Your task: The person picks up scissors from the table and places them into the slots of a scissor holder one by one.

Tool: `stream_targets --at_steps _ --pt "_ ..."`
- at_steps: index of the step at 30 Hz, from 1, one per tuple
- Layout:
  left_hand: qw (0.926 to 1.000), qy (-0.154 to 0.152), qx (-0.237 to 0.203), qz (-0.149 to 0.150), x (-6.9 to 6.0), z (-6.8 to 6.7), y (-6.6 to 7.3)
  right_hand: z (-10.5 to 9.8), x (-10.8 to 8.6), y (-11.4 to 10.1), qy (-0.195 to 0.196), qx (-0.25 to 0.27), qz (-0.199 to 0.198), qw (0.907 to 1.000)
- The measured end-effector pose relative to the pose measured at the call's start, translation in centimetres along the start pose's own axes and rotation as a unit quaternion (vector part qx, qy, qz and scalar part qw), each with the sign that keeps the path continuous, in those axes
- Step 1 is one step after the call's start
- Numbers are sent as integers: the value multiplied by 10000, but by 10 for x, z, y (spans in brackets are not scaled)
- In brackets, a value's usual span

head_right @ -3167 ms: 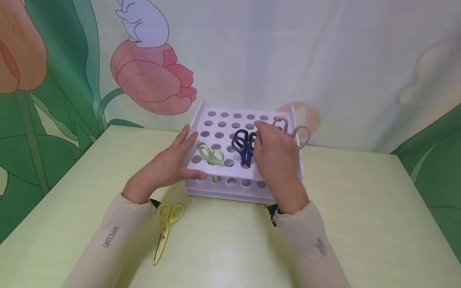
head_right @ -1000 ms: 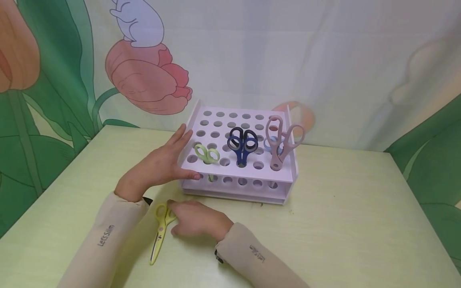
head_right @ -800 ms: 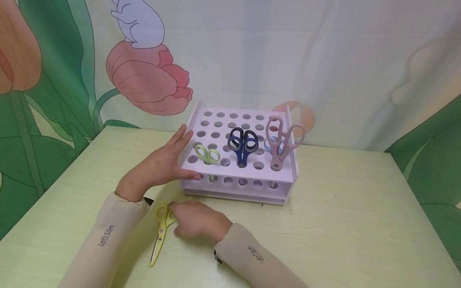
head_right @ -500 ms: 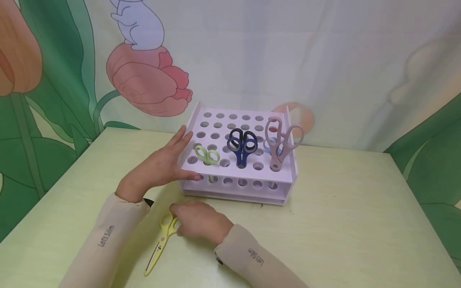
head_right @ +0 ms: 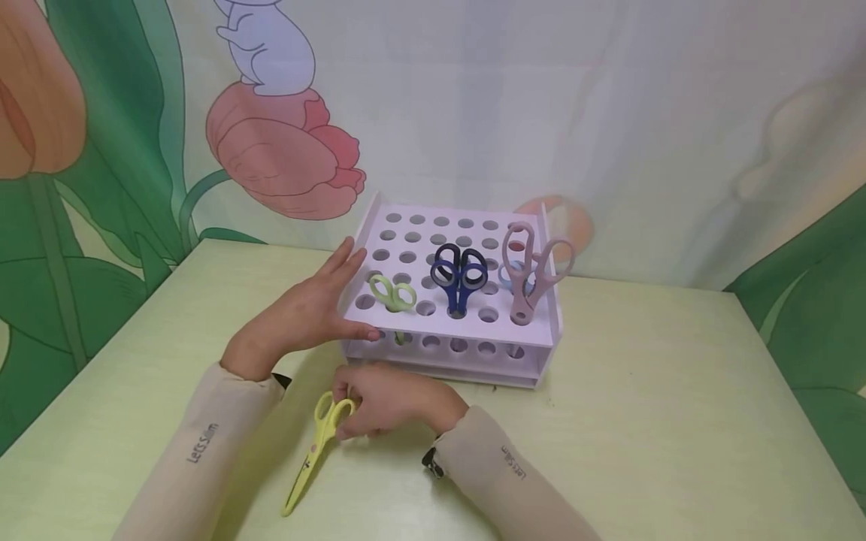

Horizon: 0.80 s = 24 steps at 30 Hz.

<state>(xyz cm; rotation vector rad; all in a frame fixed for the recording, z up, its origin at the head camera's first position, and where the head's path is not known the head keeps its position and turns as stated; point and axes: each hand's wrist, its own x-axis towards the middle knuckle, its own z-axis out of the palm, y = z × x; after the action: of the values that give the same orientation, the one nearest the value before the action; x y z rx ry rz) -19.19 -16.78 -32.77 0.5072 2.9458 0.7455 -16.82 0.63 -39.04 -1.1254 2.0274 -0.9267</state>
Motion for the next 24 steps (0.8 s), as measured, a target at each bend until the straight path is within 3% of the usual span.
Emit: stream_targets --at_steps 3,6,11,16,20,24 --pt "10000 14 33 9 0 0 0 -4 -2 -3 -29 338 -34 9994" --pt "10000 30 34 20 1 0 0 -4 -2 -1 -53 231 44 9997" --pt "10000 0 30 -10 1 -1 0 2 2 5 26 -801 212 9966" --pt "10000 3 8 -59 1 -2 -1 7 2 3 262 -1946 341 9799" --pt "10000 -3 -24 -96 1 0 -1 5 -6 -5 337 -2106 503 9757" --pt "9999 12 -47 -112 2 1 -1 -7 -28 -13 652 -1896 478 9785"
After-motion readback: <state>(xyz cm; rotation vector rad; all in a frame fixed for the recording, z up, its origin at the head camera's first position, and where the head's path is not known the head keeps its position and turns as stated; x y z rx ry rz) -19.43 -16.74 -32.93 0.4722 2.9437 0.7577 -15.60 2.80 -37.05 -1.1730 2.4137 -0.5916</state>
